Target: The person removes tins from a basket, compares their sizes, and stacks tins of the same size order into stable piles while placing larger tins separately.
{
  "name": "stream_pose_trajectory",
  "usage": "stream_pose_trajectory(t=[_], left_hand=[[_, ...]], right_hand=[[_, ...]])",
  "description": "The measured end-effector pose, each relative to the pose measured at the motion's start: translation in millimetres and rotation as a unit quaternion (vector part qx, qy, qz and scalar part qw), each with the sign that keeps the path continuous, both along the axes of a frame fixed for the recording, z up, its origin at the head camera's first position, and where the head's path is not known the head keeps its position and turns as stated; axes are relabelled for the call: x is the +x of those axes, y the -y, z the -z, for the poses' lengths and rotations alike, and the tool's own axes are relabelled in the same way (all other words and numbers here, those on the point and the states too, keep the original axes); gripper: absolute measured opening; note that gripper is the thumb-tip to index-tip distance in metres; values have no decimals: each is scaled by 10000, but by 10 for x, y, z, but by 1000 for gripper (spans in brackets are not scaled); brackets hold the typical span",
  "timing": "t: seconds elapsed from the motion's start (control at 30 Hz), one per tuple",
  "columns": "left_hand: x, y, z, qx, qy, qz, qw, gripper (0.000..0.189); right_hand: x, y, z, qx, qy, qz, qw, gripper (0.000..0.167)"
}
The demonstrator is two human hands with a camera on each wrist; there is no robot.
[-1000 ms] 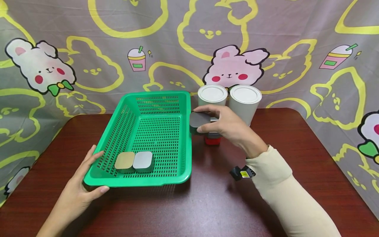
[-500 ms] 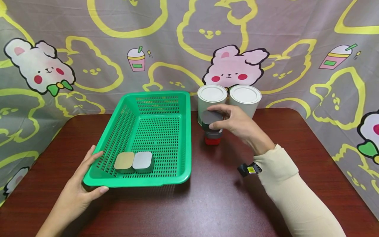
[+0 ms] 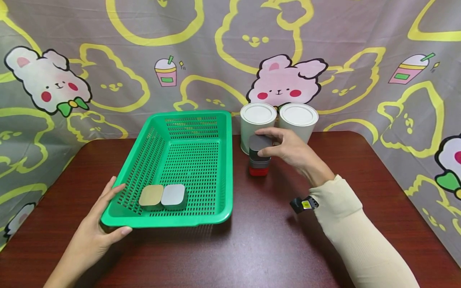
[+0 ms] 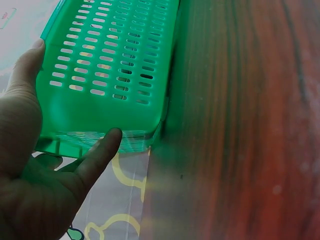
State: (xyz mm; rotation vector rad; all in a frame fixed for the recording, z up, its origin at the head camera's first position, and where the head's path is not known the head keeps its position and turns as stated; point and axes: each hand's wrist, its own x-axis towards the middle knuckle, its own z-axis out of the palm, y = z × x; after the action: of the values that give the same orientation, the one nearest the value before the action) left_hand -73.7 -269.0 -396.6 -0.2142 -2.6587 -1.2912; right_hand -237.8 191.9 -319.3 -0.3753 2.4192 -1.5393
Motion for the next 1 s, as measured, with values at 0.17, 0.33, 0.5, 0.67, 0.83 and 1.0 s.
stream_pose_trajectory(t=[0.17,0.33,0.5,0.67,0.83,1.0], left_hand=[[5,0,4,-27,-12,-13,10000,103],[11,7,13,-98,-22,-43,9999,102],[10,9,13,-127,-70,-34,9999,103],[10,9,6,-130,-70,-26,9999,103],[6,6,3,37,-6,4,10000,103],[6,6,13,21,-6,-8,10000,103]], right_hand=[[-11,-16,21,-110,63,-54,9999,59],[-22,-24,43,-248,61,-85,9996,59],[-36,-21,58,-314,30,-93,9995,59],[-44,-17,70,-315,25,-99,9995,59],[-43,-25,80,-321,37,-61,9995,58],[-47,-34,100,-310,-14,-56,9995,59]])
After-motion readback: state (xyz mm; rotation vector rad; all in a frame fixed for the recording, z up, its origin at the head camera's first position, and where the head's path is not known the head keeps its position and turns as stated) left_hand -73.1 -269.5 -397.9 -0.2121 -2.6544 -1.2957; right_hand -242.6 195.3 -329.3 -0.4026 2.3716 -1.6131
